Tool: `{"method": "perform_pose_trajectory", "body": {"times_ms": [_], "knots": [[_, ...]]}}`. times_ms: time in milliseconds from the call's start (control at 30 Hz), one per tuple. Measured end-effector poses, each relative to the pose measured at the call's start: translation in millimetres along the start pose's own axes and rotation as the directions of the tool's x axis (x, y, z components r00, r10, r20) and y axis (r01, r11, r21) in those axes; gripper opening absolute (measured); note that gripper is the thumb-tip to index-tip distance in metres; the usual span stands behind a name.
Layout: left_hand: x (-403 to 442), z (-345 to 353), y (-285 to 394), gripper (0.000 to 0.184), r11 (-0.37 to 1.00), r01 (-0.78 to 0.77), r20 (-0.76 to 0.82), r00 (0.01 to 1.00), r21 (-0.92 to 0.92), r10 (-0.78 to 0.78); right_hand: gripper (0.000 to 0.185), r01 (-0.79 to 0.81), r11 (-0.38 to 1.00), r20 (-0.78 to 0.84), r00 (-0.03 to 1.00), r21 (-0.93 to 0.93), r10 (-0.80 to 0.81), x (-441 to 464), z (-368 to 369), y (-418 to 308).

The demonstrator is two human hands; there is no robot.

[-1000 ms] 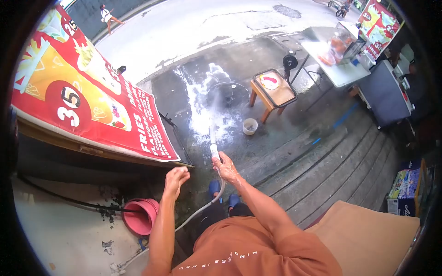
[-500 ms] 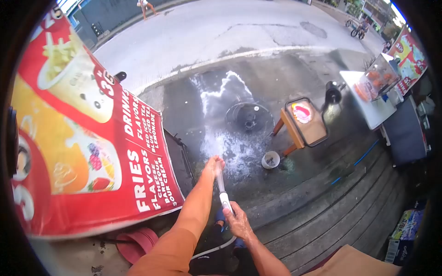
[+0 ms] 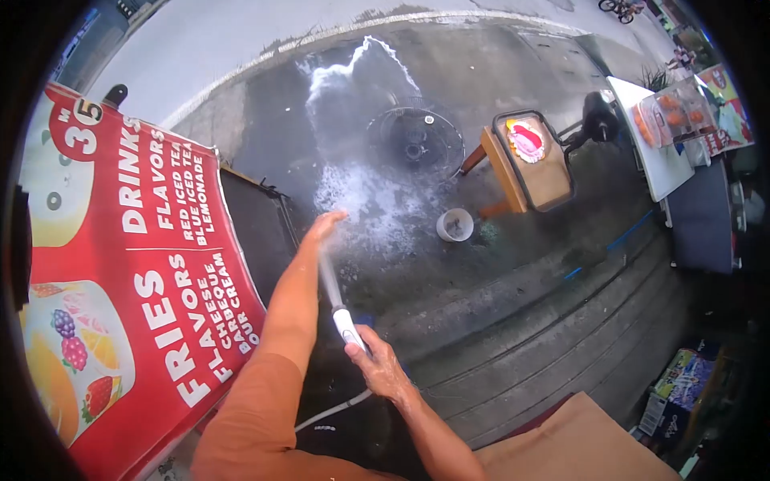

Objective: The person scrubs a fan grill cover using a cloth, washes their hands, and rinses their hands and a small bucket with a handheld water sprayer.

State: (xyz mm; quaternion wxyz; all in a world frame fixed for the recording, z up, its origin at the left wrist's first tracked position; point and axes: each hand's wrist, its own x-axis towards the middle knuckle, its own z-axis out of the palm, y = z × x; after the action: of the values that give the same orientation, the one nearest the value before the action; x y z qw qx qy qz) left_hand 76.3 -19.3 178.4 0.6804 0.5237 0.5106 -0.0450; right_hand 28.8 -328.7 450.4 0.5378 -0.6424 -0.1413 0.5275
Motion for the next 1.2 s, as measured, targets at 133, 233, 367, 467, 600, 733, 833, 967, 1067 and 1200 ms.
{"method": "perform_pose_trajectory", "body": {"times_ms": [133,233,367,467,600,733,833,967,1067,1200], "knots": [[-17.7,-11.2,24.9,0.036,0.319,-0.203,0.055,0.907,0.926,0.418,0.040,-0.051,0.998,-0.010,0.999,0.038,0.052,10.9,-6.7,-23.2],[-12.8,-16.4,22.7,0.029,0.059,-0.260,0.165,0.756,0.964,0.633,0.039,-0.049,0.986,0.043,0.998,0.156,0.043,20.4,-6.2,-26.1],[-2.6,-24.7,58.7,0.029,0.205,-0.131,0.054,0.937,0.970,0.345,0.038,-0.062,0.990,0.074,0.996,0.130,0.052,31.4,5.7,-36.5],[-13.4,-27.4,70.1,0.040,0.533,-0.013,-0.221,0.901,0.846,0.372,0.041,-0.084,0.995,0.116,0.990,0.054,0.077,36.1,14.5,-60.2],[-10.5,-46.8,73.3,0.034,0.334,-0.203,0.088,0.940,0.920,0.330,0.045,-0.042,0.998,0.081,0.996,0.037,0.039,56.9,21.8,-52.5],[7.5,-58.7,37.1,0.023,0.269,-0.212,0.107,0.927,0.940,0.359,0.049,-0.116,0.993,0.173,0.978,0.012,0.113,71.4,26.5,-73.4],[-17.6,-66.3,56.2,0.036,0.011,-0.242,0.228,0.927,0.970,0.297,0.051,-0.096,0.994,0.163,0.983,0.051,0.086,77.2,30.4,-72.9],[-24.5,-59.7,55.7,0.046,0.159,-0.265,0.108,0.767,0.951,0.632,0.048,-0.057,0.998,0.183,0.981,-0.025,0.061,84.8,26.7,-76.0],[-24.8,-53.8,64.5,0.038,0.746,-0.201,-0.190,0.895,0.634,0.403,0.045,-0.054,0.998,0.220,0.974,-0.037,0.060,88.4,19.8,-86.1],[20.1,-73.5,38.2,0.029,0.827,-0.123,-0.108,0.971,0.549,0.216,0.044,-0.036,0.993,0.163,0.985,-0.111,0.054,112.0,10.2,-61.5]]}}
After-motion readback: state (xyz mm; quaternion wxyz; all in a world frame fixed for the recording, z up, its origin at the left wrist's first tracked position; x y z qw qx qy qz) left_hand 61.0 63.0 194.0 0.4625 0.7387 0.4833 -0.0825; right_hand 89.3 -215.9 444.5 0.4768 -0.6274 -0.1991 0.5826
